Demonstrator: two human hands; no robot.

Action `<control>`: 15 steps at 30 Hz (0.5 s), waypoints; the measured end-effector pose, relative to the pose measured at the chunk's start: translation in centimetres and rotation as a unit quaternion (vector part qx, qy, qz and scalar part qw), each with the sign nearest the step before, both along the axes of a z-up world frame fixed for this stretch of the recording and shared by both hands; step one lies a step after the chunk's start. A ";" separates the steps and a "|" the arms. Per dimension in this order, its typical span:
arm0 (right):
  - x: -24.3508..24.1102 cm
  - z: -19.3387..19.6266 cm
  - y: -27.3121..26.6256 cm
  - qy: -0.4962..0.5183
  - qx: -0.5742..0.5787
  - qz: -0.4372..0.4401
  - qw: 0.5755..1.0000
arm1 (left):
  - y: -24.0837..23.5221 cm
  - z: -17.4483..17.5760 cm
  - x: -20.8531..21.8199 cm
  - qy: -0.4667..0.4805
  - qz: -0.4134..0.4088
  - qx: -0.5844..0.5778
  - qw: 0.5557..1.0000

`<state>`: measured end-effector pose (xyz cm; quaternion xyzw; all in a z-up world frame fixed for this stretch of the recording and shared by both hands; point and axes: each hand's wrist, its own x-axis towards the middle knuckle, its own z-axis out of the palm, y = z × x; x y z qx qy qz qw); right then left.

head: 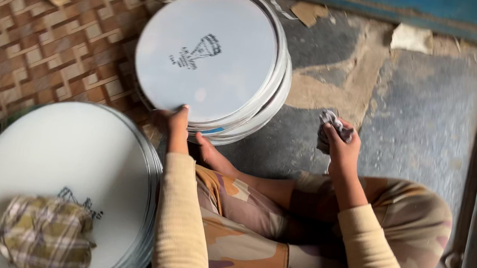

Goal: The person wipes the surfaces of round paper plates with a cloth. They handle the plates one at a time, flipping them over to wipe both sides, and stack them as they finish.

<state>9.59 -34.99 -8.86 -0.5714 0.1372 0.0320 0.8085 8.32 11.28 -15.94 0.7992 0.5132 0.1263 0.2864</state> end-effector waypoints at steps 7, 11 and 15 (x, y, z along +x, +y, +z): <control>-0.8 0.0 -0.9 -0.013 0.040 -0.025 0.999 | 1.6 1.0 0.4 -0.096 0.110 -0.365 0.919; -0.7 -0.7 -0.6 -0.017 0.009 -0.019 1.000 | 1.8 2.8 -0.3 -0.167 0.160 -0.495 0.838; 0.0 -0.7 -0.2 -0.027 0.001 -0.025 0.999 | -2.5 5.3 -2.2 -0.391 0.044 -0.504 0.769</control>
